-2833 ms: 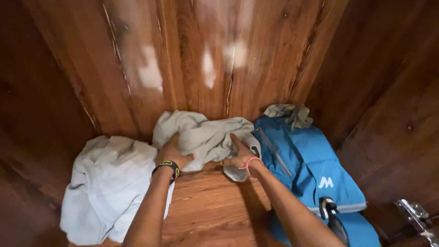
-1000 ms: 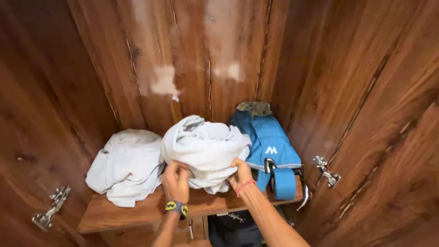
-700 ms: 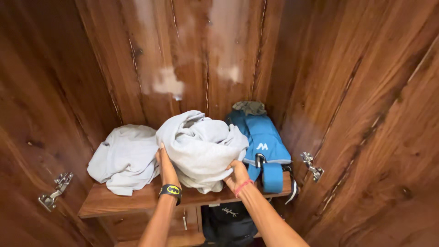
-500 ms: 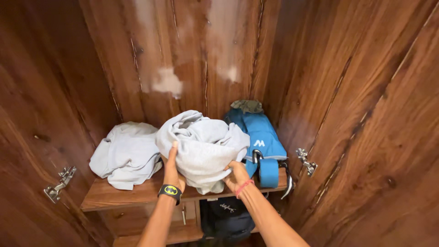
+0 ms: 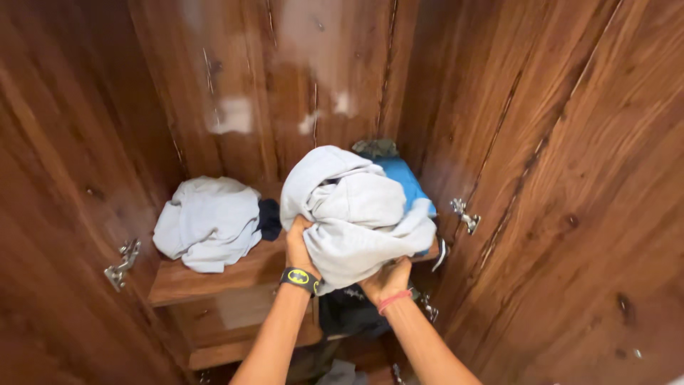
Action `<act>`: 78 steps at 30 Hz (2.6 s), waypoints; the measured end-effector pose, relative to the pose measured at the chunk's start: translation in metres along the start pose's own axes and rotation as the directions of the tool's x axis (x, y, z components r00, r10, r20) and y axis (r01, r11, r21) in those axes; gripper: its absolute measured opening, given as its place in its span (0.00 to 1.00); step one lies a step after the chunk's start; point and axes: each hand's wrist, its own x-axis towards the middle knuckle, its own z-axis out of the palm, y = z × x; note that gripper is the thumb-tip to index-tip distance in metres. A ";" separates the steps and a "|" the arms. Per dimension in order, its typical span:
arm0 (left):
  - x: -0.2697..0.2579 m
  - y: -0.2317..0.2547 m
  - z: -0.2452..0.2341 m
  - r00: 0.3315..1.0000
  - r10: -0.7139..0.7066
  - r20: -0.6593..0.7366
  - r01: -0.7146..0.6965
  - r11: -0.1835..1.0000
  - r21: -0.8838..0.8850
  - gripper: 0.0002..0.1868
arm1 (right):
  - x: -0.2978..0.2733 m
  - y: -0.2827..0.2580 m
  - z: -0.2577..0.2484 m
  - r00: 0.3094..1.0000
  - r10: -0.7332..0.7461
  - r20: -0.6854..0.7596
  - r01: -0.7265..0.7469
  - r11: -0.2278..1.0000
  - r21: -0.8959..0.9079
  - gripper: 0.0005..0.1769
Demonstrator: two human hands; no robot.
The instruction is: The person opens a wooden wardrobe and removes several items of clothing and a blue backpack from the shelves. They then use a cloth and a cleaning solution to wipe down the interior shelves and walls of the empty wardrobe.
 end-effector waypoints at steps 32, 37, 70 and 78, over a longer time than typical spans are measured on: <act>-0.120 -0.064 -0.285 0.886 -0.047 -0.462 0.235 0.903 0.360 0.38 | -0.064 0.015 -0.249 0.928 -0.146 -0.342 -0.190 0.604 -0.774 0.29; -0.112 -0.085 -0.330 0.865 0.051 -0.500 0.251 0.818 0.518 0.42 | -0.062 0.022 -0.271 0.936 -0.165 -0.312 -0.239 0.355 -0.904 0.28; -0.068 -0.129 -0.374 0.977 0.072 -0.201 0.179 0.235 0.955 0.53 | -0.001 0.103 -0.248 0.929 0.151 -0.337 -0.363 0.210 -0.908 0.41; -0.058 -0.152 -0.385 0.909 -0.108 -0.403 0.402 0.486 0.776 0.59 | -0.006 0.097 -0.261 0.899 0.156 -0.409 -0.437 0.260 -0.861 0.42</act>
